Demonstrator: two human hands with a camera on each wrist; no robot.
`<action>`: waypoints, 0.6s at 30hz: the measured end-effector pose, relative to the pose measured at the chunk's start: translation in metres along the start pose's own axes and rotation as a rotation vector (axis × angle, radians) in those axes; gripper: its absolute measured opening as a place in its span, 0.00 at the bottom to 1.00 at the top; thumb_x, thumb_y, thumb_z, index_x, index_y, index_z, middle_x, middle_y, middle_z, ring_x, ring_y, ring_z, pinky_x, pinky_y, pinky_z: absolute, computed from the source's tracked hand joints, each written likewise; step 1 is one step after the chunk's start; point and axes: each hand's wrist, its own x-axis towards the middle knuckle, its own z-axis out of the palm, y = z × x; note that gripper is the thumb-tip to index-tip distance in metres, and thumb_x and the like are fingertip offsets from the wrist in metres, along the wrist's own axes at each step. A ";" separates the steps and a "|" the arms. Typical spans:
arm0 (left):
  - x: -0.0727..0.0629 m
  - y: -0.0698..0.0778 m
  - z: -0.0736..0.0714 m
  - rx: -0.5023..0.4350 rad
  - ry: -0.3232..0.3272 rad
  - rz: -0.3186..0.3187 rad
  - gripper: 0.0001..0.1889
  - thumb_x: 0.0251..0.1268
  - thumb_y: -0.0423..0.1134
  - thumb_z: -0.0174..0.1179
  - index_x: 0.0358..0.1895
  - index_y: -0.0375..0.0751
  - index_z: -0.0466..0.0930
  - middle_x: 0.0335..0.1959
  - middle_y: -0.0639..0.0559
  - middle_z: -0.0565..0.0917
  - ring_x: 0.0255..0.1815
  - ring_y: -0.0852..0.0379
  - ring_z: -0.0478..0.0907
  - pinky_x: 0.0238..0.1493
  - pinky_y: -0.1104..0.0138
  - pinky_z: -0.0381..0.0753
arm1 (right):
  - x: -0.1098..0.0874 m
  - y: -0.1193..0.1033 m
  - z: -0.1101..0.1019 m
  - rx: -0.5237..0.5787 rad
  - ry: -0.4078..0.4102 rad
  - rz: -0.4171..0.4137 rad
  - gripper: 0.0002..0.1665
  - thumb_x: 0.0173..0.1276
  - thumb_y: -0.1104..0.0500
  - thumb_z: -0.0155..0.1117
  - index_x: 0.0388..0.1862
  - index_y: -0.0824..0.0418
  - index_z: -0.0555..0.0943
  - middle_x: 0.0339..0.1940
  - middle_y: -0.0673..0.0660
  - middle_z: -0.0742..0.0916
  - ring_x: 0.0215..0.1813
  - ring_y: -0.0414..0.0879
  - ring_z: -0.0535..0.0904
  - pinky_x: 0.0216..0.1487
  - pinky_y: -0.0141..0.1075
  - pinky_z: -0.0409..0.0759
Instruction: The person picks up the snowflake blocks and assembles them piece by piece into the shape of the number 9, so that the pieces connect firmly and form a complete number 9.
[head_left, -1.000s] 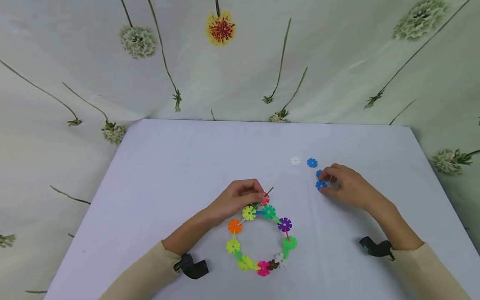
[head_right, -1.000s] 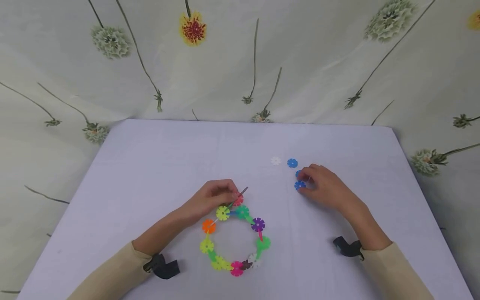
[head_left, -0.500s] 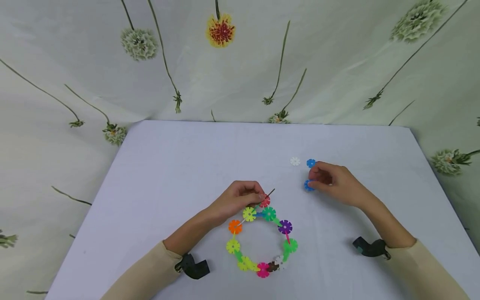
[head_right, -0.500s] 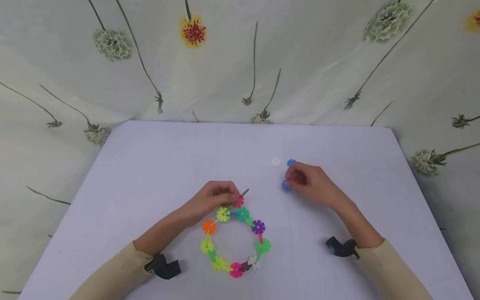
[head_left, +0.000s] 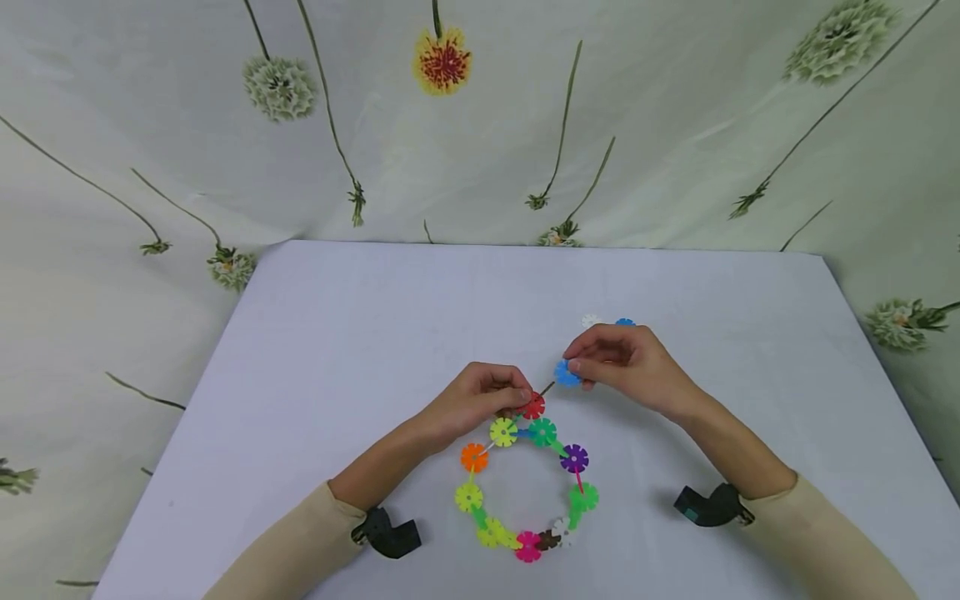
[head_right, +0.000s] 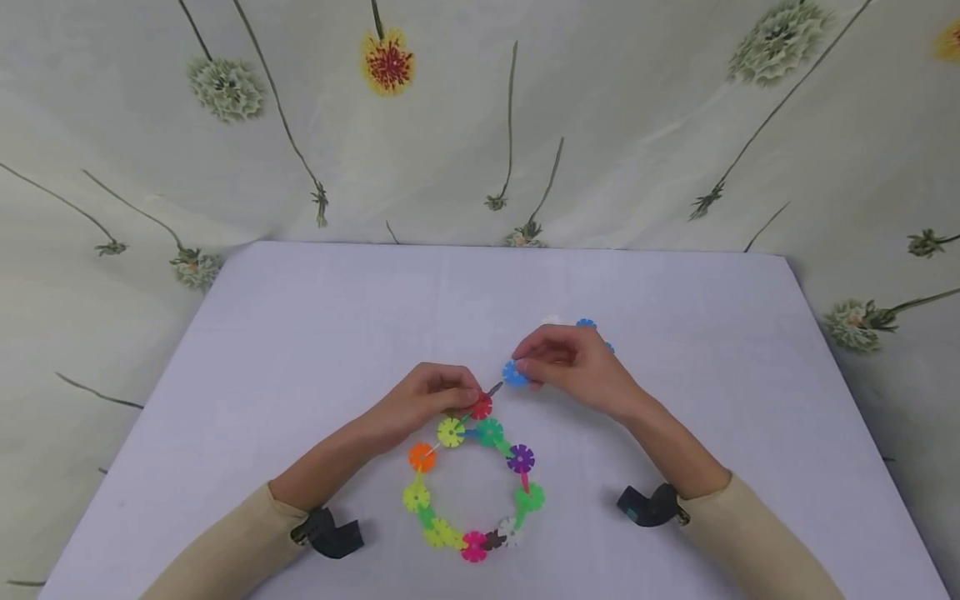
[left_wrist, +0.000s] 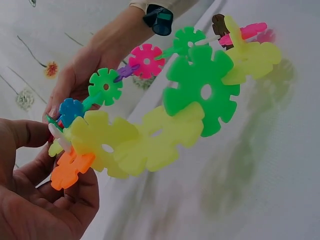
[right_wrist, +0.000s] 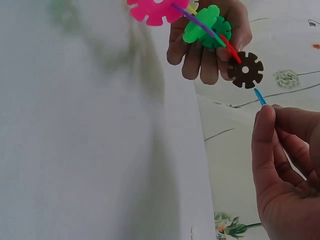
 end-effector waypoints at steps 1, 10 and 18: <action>0.000 0.000 0.000 -0.001 0.000 0.001 0.11 0.81 0.38 0.59 0.47 0.32 0.87 0.33 0.57 0.83 0.35 0.61 0.77 0.44 0.74 0.81 | 0.001 -0.001 0.002 0.004 -0.005 -0.004 0.09 0.76 0.63 0.71 0.52 0.61 0.87 0.40 0.58 0.91 0.38 0.66 0.87 0.46 0.43 0.91; -0.001 0.000 0.001 0.007 0.001 0.001 0.09 0.80 0.38 0.61 0.45 0.35 0.87 0.32 0.57 0.86 0.34 0.61 0.80 0.46 0.73 0.83 | 0.002 -0.004 0.007 -0.025 -0.014 -0.056 0.07 0.74 0.65 0.72 0.49 0.58 0.88 0.36 0.58 0.91 0.34 0.59 0.86 0.37 0.41 0.87; -0.002 0.000 0.001 0.019 -0.001 0.032 0.09 0.79 0.37 0.61 0.45 0.33 0.87 0.34 0.56 0.88 0.34 0.59 0.82 0.46 0.73 0.85 | 0.002 -0.001 0.009 -0.050 -0.019 -0.058 0.07 0.73 0.65 0.72 0.48 0.59 0.89 0.37 0.60 0.91 0.33 0.52 0.86 0.36 0.40 0.87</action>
